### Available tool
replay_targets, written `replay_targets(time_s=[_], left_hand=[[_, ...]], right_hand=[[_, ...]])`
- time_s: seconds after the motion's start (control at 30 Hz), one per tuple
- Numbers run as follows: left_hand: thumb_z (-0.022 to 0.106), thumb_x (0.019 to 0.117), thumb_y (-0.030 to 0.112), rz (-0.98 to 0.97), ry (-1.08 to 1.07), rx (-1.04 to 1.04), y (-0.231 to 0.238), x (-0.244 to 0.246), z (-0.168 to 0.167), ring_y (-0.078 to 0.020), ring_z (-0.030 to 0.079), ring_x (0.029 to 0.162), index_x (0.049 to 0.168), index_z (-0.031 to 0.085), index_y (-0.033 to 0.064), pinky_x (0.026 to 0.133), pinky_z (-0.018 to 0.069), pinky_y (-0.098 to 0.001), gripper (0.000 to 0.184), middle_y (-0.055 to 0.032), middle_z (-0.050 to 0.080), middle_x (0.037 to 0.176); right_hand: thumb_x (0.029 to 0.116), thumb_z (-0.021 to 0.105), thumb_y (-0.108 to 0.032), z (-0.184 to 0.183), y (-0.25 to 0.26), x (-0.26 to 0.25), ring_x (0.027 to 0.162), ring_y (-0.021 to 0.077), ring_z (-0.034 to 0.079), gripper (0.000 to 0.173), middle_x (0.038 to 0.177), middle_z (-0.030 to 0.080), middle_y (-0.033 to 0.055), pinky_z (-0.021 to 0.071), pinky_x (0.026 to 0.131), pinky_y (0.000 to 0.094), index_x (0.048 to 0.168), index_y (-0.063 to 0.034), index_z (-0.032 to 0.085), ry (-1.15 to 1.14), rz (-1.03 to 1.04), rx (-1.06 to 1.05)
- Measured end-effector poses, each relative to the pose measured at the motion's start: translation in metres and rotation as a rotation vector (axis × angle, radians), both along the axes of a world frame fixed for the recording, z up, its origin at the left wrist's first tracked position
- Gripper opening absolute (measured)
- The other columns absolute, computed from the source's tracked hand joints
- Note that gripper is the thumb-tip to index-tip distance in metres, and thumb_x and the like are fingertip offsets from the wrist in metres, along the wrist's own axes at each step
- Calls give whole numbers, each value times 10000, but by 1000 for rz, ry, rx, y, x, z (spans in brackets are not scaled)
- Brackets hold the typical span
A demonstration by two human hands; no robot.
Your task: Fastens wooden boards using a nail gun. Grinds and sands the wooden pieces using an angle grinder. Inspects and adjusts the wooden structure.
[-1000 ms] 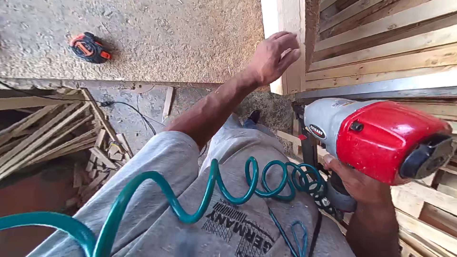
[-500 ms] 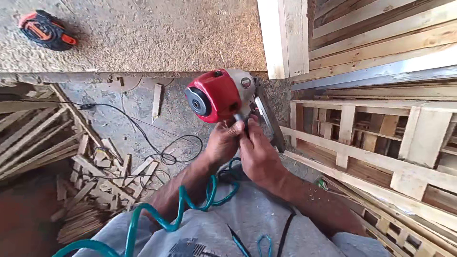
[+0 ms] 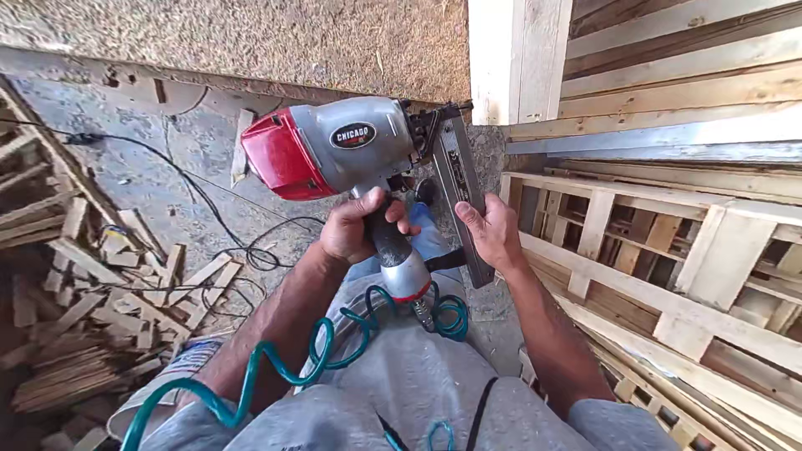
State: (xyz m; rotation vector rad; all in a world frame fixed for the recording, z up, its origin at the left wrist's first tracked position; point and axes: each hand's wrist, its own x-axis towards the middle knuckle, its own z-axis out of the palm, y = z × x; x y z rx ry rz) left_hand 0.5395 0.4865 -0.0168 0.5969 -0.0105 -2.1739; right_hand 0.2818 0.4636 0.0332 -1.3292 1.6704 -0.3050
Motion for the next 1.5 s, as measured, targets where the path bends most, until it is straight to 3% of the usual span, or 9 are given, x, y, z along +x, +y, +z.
replay_targets(time_s=[0.07, 0.17, 0.43, 0.77, 0.9, 1.13, 1.27, 1.4, 1.5], left_hand=[[567, 986, 260, -34, -8, 1, -9, -7, -1, -166, 681, 685, 1303, 616, 118, 861, 609, -476, 350, 23, 615, 677], [566, 966, 207, -50, 23, -12, -16, -14, -7, -145, 642, 607, 1278, 620, 93, 749, 617, -414, 337, 26, 576, 637], [576, 949, 188, -90, 3, 19, -16, -20, -5, -145, 643, 599, 1221, 639, 92, 733, 619, -410, 296, 21, 583, 635], [563, 938, 168, -124, -52, 52, -20, -18, 1, -148, 642, 582, 1214, 638, 91, 717, 624, -412, 296, 20, 573, 617], [568, 924, 146, -136, -91, 38, -24, -15, 3, -136, 620, 544, 1127, 625, 100, 667, 623, -397, 217, 31, 541, 595], [635, 936, 189, -65, -27, -64, -18, -8, 6, -156, 650, 598, 1277, 622, 66, 706, 617, -420, 363, 6, 617, 660], [667, 933, 195, 6, -42, -157, -20, 11, 22, -164, 655, 608, 1347, 593, 60, 700, 614, -421, 442, 6, 638, 687], [650, 946, 200, 57, -223, -349, -53, 57, 57, -172, 651, 603, 1367, 566, 31, 665, 614, -409, 461, -8, 645, 709], [618, 946, 182, 62, -635, -473, -89, 96, 94, -162, 647, 570, 1218, 611, 71, 600, 621, -382, 294, 10, 638, 693]], right_hand=[[942, 656, -560, 6, 2, -4, 739, 65, 662, 516, 822, 688, -2, 578, 694, 300, 1086, -65, 690, 16, -36, -34], [945, 677, -510, 8, 10, -6, 770, 54, 684, 480, 857, 712, -6, 591, 706, 277, 1099, -56, 685, 2, -102, -56], [939, 685, -503, 0, 23, -12, 719, 44, 671, 451, 805, 699, -25, 579, 654, 264, 1051, -66, 693, -36, -173, -52], [940, 687, -508, 1, 27, -10, 751, 50, 692, 475, 839, 721, -15, 597, 682, 272, 1093, -59, 693, -62, -211, -47], [932, 697, -511, 1, 28, -6, 736, 52, 687, 466, 821, 714, -20, 594, 668, 275, 1067, -65, 695, -66, -220, -53], [951, 670, -516, 6, 22, -2, 761, 56, 689, 486, 858, 721, -11, 599, 699, 284, 1102, -55, 693, -95, -180, -79], [989, 601, -545, 6, 11, 10, 828, 80, 706, 547, 926, 738, 15, 611, 753, 328, 1205, -48, 676, -186, -80, -112], [1039, 555, -468, 19, 5, 21, 1022, 128, 720, 610, 1168, 731, 107, 609, 912, 339, 1403, 22, 565, -293, -49, -138], [1027, 570, -484, 29, 11, 14, 1054, 194, 716, 618, 1206, 718, 128, 589, 952, 404, 1424, -10, 563, -171, 32, -15]])
